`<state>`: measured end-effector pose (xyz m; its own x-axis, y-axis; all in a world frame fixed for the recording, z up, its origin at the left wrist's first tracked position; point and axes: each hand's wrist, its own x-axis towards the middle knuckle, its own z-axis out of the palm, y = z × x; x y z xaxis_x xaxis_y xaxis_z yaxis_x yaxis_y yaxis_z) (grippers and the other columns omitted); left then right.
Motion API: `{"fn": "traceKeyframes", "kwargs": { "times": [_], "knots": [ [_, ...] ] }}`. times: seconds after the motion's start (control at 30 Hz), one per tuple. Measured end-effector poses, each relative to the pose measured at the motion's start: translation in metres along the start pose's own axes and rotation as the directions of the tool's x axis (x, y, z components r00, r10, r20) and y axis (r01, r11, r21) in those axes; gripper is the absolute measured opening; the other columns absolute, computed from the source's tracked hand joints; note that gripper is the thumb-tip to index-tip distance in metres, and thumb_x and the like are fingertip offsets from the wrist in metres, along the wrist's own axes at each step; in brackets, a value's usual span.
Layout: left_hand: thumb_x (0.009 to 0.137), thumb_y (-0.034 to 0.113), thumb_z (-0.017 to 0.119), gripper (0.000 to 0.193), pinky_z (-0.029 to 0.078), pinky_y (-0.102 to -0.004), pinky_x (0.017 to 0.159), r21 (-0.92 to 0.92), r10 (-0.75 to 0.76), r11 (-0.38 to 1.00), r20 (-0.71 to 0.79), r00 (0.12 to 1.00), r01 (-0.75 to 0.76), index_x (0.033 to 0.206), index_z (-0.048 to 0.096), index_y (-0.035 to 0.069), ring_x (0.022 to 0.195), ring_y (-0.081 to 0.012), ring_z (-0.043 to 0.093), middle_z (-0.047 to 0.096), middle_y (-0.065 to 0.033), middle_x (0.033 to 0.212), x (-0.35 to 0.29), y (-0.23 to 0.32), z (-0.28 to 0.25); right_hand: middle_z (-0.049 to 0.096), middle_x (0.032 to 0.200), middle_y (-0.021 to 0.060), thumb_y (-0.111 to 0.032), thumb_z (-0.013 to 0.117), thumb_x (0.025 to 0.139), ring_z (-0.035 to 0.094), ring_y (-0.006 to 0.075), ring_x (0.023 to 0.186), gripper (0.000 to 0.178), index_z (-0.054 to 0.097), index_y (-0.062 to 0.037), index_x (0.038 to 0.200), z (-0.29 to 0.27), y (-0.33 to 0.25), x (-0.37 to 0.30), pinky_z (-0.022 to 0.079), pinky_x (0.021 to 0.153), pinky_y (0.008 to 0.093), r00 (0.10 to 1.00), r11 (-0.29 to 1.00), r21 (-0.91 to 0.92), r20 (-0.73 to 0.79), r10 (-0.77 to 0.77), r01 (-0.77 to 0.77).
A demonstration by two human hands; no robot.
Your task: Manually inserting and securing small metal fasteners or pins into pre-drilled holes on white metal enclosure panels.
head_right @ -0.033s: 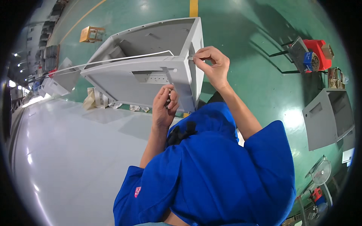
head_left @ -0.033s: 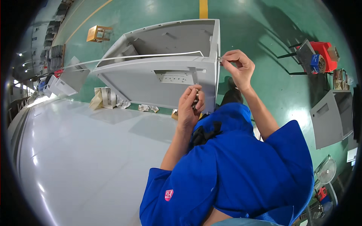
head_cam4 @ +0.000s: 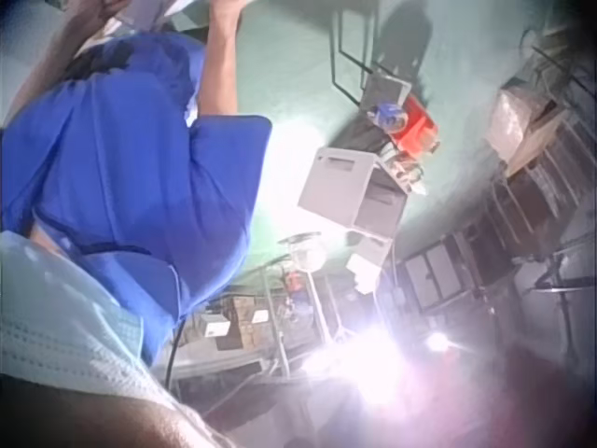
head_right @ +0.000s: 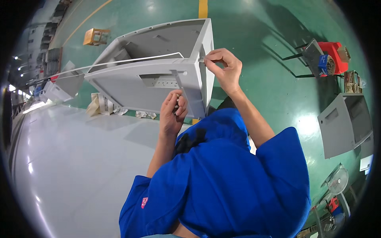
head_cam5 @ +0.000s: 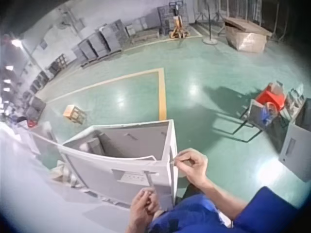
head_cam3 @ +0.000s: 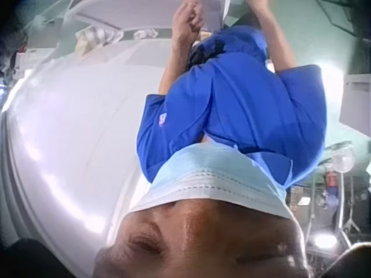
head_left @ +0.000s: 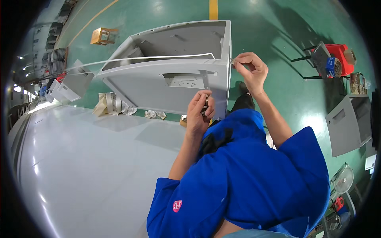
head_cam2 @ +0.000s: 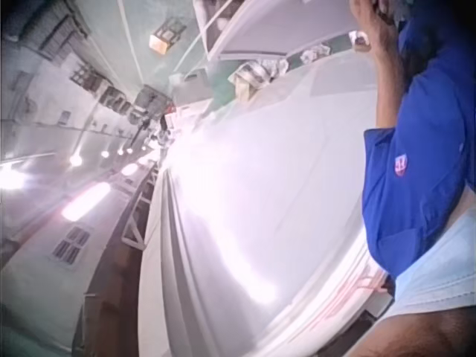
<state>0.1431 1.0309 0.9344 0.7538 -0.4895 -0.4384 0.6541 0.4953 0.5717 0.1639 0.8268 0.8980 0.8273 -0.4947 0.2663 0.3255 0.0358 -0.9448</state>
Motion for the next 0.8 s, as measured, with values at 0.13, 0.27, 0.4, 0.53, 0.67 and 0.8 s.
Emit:
{"fn": "traceKeyframes", "kwargs": {
  "times": [0.13,0.27,0.4,0.53,0.67,0.8],
  "knots": [
    [0.099,0.020,0.040,0.021,0.023,-0.0174,0.040,0.008,0.021,1.000,0.012,1.000,-0.022,0.106,0.050,0.002,0.051,-0.0041,0.032,0.043,-0.0008,0.070,-0.022,-0.009,-0.005,0.063,0.083,0.0094,0.007,0.065,0.074,0.062,0.0137,0.075,0.007,0.064,0.0038,0.081,-0.005,-0.008,-0.009,0.053,0.067,0.0249,0.998,1.000,-0.017,-0.050,-0.024,0.023],
    [0.099,0.021,0.040,0.023,0.023,-0.0173,0.041,0.006,0.015,1.000,0.013,1.000,-0.015,0.104,0.051,0.002,0.051,-0.0042,0.032,0.042,-0.0003,0.069,-0.032,-0.014,-0.010,0.064,0.076,0.0075,0.003,0.064,0.079,0.062,0.0128,0.069,0.003,0.063,0.0043,0.082,-0.017,-0.008,-0.003,0.054,0.065,0.0246,0.988,0.977,0.146,0.020,0.153,-0.154],
    [0.099,0.023,0.040,0.025,0.022,-0.0179,0.041,0.017,0.041,0.999,-0.004,0.999,-0.041,0.102,0.052,0.002,0.050,-0.0042,0.032,0.041,0.0008,0.066,-0.031,-0.025,-0.009,0.063,0.074,0.0062,-0.003,0.065,0.083,0.061,0.0114,0.065,0.008,0.062,0.0042,0.082,-0.021,-0.003,0.004,0.054,0.061,0.0256,0.984,0.965,0.198,0.080,0.160,-0.173],
    [0.098,0.028,0.042,0.027,0.022,-0.0189,0.040,0.038,0.052,0.998,-0.091,0.994,-0.049,0.099,0.052,0.003,0.049,-0.0040,0.031,0.040,0.0022,0.063,-0.031,-0.026,0.000,0.061,0.072,0.0043,-0.010,0.064,0.086,0.058,0.0100,0.061,0.013,0.061,0.0029,0.083,-0.020,0.008,0.004,0.051,0.055,0.0246,0.984,0.974,0.159,0.102,0.143,-0.158],
    [0.097,0.037,0.043,0.033,0.024,-0.0208,0.041,0.014,0.038,0.999,-0.158,0.987,-0.036,0.088,0.052,0.006,0.046,-0.0060,0.031,0.038,0.0020,0.059,-0.032,-0.027,0.010,0.059,0.069,0.0027,-0.015,0.057,0.090,0.056,0.0092,0.060,0.020,0.060,0.0016,0.079,-0.024,0.005,0.018,0.045,0.056,0.0222,0.974,0.982,-0.022,0.127,0.188,-0.187],
    [0.096,0.044,0.041,0.043,0.023,-0.0227,0.041,-0.007,0.124,0.992,-0.234,0.964,-0.129,0.073,0.049,0.009,0.045,-0.0088,0.031,0.035,0.0014,0.055,-0.031,-0.026,0.017,0.055,0.070,0.0018,-0.011,0.061,0.085,0.051,0.0088,0.061,0.012,0.059,-0.0004,0.078,-0.027,-0.035,0.030,0.040,0.055,0.0221,1.000,0.997,0.072,0.024,-0.011,0.009]
  ]
}}
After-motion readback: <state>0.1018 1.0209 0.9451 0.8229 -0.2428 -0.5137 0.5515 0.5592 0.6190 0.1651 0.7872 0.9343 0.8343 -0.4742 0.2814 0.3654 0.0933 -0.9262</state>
